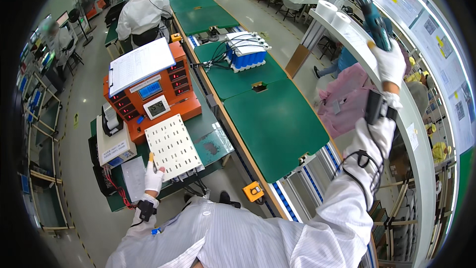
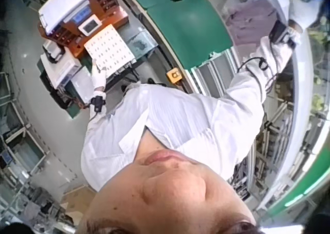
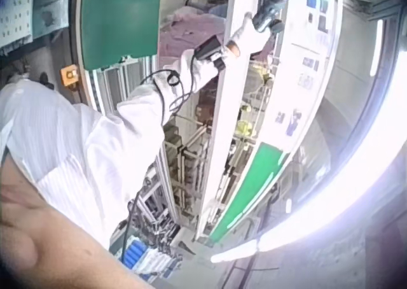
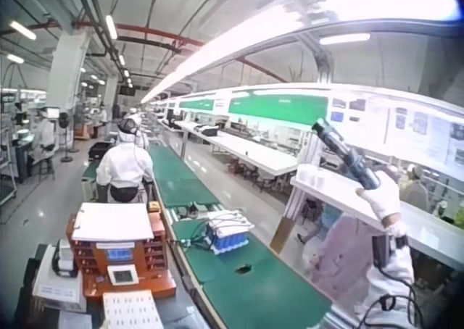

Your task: Assemble and test battery modules by connecting wires and securing components with an electric screwdriver.

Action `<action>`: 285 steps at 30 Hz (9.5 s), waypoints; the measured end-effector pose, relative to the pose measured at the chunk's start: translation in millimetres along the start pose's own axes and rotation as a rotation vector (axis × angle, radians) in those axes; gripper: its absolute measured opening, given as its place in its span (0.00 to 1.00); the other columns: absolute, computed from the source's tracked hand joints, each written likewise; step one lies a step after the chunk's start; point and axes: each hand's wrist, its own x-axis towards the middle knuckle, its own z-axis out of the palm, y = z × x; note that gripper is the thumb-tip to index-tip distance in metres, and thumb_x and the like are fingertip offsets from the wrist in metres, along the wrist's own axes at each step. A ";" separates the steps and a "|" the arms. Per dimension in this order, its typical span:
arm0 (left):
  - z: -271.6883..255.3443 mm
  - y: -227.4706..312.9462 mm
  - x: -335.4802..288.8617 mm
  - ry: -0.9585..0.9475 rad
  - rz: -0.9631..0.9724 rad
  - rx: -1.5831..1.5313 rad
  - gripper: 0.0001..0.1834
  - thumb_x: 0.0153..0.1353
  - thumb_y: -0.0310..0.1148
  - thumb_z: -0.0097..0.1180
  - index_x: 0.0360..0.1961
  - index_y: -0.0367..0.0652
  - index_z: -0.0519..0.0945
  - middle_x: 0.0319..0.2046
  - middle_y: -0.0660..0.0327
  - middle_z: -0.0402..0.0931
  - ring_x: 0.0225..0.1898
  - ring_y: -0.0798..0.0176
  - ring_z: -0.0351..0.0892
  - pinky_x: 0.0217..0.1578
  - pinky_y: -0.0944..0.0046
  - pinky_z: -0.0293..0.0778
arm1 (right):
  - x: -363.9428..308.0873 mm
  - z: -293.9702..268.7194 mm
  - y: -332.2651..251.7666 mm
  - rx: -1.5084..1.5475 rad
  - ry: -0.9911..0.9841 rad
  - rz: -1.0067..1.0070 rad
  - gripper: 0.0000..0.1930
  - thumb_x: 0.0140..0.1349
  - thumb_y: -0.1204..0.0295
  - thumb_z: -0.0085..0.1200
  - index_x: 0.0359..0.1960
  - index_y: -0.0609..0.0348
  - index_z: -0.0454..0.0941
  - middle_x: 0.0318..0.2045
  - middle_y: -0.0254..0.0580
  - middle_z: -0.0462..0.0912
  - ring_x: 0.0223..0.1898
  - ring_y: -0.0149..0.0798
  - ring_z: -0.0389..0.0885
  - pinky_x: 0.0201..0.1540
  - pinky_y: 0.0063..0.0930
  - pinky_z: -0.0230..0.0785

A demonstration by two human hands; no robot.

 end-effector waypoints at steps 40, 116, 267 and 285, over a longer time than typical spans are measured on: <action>-302.1 39.9 425.5 0.324 -0.170 -0.340 0.38 0.66 0.64 0.42 0.66 0.46 0.67 0.53 0.51 0.77 0.53 0.57 0.76 0.59 0.61 0.61 | -325.8 246.0 -443.8 0.585 -1.105 -0.914 0.16 0.49 0.68 0.66 0.39 0.59 0.80 0.41 0.44 0.81 0.41 0.50 0.80 0.44 0.41 0.73; -209.0 134.6 197.0 0.232 -0.089 -0.180 0.15 0.60 0.30 0.62 0.46 0.35 0.80 0.38 0.61 0.82 0.39 0.69 0.78 0.43 0.68 0.73 | -401.3 281.9 -623.8 0.935 -0.531 -0.931 0.09 0.47 0.78 0.66 0.30 0.59 0.78 0.27 0.39 0.78 0.29 0.42 0.78 0.32 0.33 0.71; 47.3 56.9 47.9 0.243 -0.056 1.040 0.14 0.58 0.45 0.55 0.33 0.48 0.84 0.33 0.54 0.83 0.38 0.49 0.82 0.40 0.49 0.70 | -405.0 299.9 -362.8 0.448 -1.502 -0.535 0.16 0.48 0.63 0.60 0.36 0.59 0.86 0.34 0.56 0.84 0.39 0.54 0.84 0.45 0.37 0.76; 25.9 46.3 30.3 0.400 -0.172 0.740 0.27 0.47 0.40 0.69 0.46 0.42 0.72 0.45 0.51 0.73 0.42 0.44 0.79 0.44 0.53 0.74 | -392.1 298.0 -361.2 0.419 -1.235 -0.467 0.18 0.52 0.65 0.60 0.44 0.60 0.78 0.36 0.57 0.84 0.40 0.55 0.84 0.45 0.43 0.76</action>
